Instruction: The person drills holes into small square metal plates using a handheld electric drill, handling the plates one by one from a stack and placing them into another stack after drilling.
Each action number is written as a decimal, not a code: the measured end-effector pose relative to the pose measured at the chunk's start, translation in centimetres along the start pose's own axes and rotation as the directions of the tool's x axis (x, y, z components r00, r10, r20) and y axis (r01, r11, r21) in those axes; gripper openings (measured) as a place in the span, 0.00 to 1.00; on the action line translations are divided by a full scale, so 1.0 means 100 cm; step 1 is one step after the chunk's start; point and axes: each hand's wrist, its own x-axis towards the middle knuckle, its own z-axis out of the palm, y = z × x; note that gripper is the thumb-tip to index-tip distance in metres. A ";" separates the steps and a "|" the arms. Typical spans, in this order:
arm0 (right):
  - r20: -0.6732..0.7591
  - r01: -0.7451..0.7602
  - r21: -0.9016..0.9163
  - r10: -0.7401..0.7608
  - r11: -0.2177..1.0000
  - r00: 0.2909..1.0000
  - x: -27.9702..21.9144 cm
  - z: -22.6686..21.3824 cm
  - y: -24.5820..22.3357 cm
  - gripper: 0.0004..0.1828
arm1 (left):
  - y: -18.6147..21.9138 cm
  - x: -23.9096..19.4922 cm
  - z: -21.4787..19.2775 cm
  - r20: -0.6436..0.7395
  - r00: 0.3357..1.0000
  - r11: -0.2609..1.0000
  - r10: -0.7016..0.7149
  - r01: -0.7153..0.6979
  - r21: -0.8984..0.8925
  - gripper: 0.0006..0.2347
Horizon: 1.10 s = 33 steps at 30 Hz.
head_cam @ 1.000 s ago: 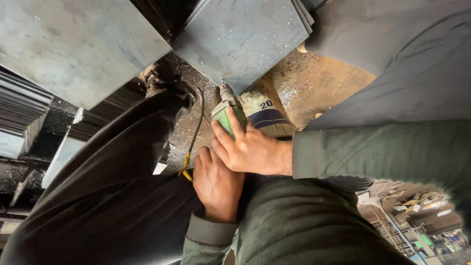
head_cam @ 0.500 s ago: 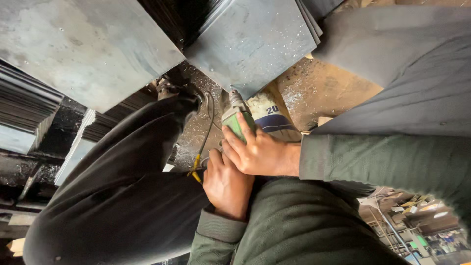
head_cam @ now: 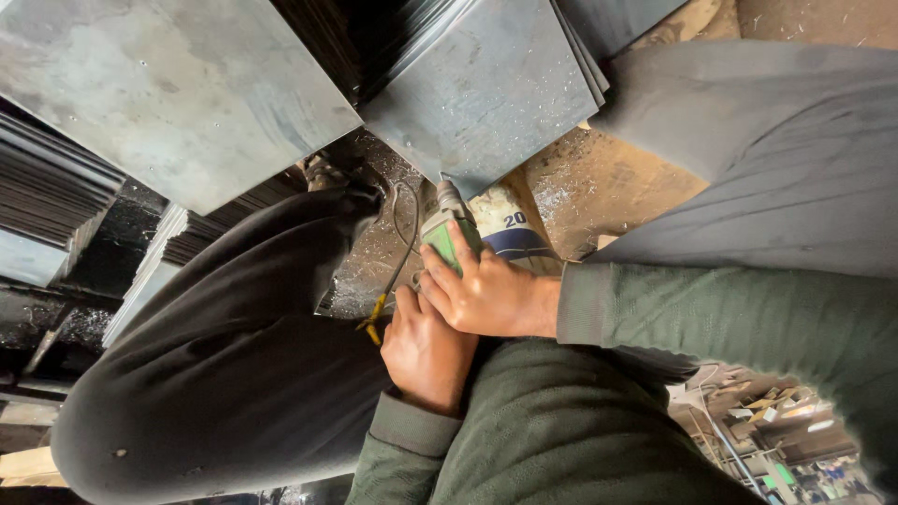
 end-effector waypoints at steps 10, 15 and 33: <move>0.002 -0.010 0.026 0.010 1.000 1.000 0.001 0.003 0.001 0.17 | 0.003 0.004 -0.006 -0.020 1.000 1.000 0.000 0.000 -0.019 0.11; -0.013 -0.003 0.017 0.003 1.000 1.000 0.002 0.006 -0.001 0.18 | 0.002 0.006 -0.006 -0.066 0.998 0.999 0.006 -0.009 -0.046 0.13; -0.004 0.013 0.017 -0.013 1.000 1.000 0.003 0.017 0.004 0.20 | 0.000 0.009 0.001 -0.095 0.995 0.998 -0.007 0.001 -0.057 0.10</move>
